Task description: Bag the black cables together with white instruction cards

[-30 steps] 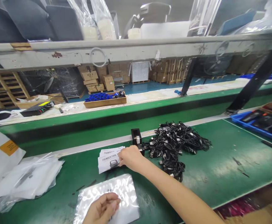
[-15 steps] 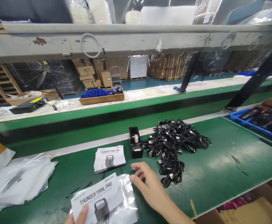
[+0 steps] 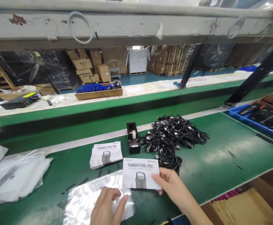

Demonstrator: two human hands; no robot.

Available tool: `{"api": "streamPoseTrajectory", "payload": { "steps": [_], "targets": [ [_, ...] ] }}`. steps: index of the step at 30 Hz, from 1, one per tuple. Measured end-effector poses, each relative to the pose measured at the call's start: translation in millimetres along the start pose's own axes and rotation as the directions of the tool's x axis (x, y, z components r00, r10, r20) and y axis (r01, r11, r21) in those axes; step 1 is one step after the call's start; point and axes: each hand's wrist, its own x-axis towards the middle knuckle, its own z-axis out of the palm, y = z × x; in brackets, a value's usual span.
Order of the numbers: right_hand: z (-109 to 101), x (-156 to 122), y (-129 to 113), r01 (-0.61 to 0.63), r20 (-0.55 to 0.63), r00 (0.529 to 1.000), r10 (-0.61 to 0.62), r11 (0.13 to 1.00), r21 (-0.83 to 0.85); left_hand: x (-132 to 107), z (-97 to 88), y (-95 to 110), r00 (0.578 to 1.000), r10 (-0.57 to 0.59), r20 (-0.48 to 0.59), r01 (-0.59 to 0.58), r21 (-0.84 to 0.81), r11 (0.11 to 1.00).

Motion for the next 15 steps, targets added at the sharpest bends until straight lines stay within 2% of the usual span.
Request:
{"api": "streamPoseTrajectory", "payload": {
  "steps": [4,7,11,15],
  "targets": [
    [3,-6,2,-0.004,-0.036,0.999,0.005,1.000,0.018,2,10.6,1,0.998,0.052,0.037,-0.057,0.120,0.991],
    [6,-7,2,-0.005,-0.031,0.999,0.006,0.999,0.033,4,8.9,1,0.998,0.021,0.059,-0.030,0.145,0.989],
    [4,-9,1,-0.001,-0.039,0.999,0.003,0.999,0.041,5,6.6,4,1.000,0.019,0.018,-0.022,0.176,0.984],
    [0,-12,6,-0.001,-0.062,0.998,0.003,1.000,0.031,5,6.5,8,0.999,0.022,0.030,-0.026,0.168,0.985]
  ]
}}
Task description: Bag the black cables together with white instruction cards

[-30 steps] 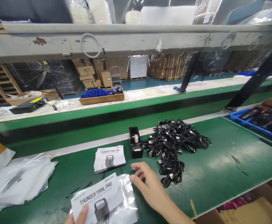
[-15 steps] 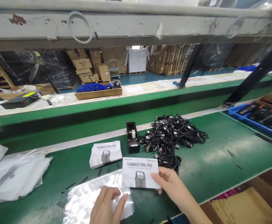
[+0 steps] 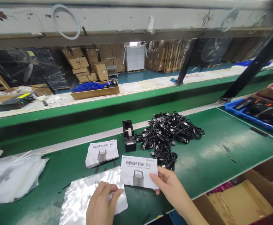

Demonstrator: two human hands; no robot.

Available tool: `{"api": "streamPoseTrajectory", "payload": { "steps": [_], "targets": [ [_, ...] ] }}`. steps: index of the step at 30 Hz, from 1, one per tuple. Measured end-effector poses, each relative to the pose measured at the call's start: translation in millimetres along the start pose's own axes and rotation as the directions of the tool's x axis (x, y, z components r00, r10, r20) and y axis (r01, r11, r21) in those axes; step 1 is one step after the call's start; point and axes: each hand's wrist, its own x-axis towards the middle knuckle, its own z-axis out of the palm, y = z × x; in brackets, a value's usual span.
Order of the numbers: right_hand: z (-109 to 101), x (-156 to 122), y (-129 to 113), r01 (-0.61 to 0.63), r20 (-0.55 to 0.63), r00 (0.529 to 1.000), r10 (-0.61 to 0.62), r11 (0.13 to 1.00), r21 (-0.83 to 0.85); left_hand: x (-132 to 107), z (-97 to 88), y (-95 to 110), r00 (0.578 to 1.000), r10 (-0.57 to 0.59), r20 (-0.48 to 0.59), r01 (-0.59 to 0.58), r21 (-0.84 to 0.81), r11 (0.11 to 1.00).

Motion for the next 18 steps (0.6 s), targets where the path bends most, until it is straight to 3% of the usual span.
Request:
{"api": "streamPoseTrajectory", "payload": {
  "steps": [8,18],
  "targets": [
    [-2,-9,17,0.014,-0.040,0.999,-0.015,1.000,-0.013,2,-0.5,1,0.998,0.052,-0.023,-0.051,0.025,0.998],
    [3,-14,18,0.023,-0.080,0.997,-0.021,0.999,0.024,-1,-3.1,-4,0.992,0.104,-0.064,-0.104,0.006,0.995]
  ]
}}
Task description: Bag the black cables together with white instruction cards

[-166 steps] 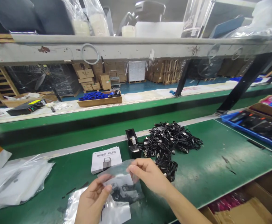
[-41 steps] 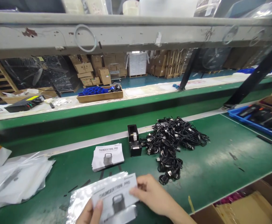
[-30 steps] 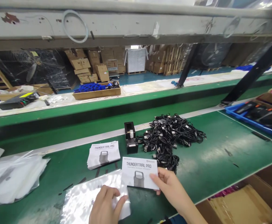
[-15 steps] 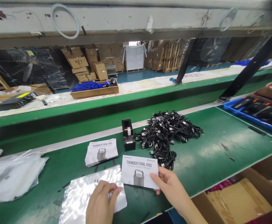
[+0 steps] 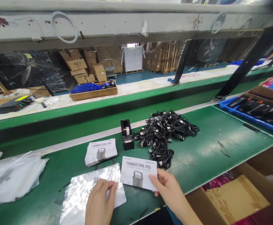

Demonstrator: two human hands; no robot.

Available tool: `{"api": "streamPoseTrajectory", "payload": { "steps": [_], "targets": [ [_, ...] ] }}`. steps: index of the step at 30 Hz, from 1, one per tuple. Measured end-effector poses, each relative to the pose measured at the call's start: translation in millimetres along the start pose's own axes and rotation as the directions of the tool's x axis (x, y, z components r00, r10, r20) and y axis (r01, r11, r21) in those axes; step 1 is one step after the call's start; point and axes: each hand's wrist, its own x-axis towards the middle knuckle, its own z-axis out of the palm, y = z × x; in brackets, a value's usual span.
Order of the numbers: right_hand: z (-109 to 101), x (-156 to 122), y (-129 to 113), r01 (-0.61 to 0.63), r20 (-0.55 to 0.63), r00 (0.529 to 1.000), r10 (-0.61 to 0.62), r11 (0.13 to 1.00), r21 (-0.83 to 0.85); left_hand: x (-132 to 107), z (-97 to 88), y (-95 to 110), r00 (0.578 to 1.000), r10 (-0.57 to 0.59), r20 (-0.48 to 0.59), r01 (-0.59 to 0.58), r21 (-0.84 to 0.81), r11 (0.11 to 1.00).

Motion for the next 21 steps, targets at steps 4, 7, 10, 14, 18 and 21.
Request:
{"api": "streamPoseTrajectory", "payload": {
  "steps": [4,7,10,14,18,21],
  "targets": [
    [7,-1,1,0.011,-0.019,1.000,-0.011,1.000,0.028,-2,1.1,-1,1.000,0.024,-0.009,-0.024,0.002,1.000],
    [11,-2,3,0.020,-0.021,1.000,-0.020,1.000,0.019,-3,1.6,-1,0.999,0.034,-0.017,-0.034,-0.001,0.999],
    [11,-6,5,-0.001,0.007,1.000,0.002,0.999,-0.053,-5,2.4,-1,0.998,0.049,-0.046,-0.050,-0.003,0.999],
    [8,-8,2,-0.096,0.114,0.987,0.112,0.985,-0.144,-8,5.5,-4,0.993,0.078,-0.093,-0.081,-0.027,0.996],
    [9,-4,-3,-0.170,0.201,0.958,0.206,0.969,-0.181,-12,12.3,-8,0.978,0.152,-0.145,-0.168,-0.109,0.980],
    [10,-1,-9,-0.168,0.265,0.941,0.210,0.970,-0.174,-14,16.8,-11,0.968,0.190,-0.163,-0.219,-0.180,0.959]
  ]
}}
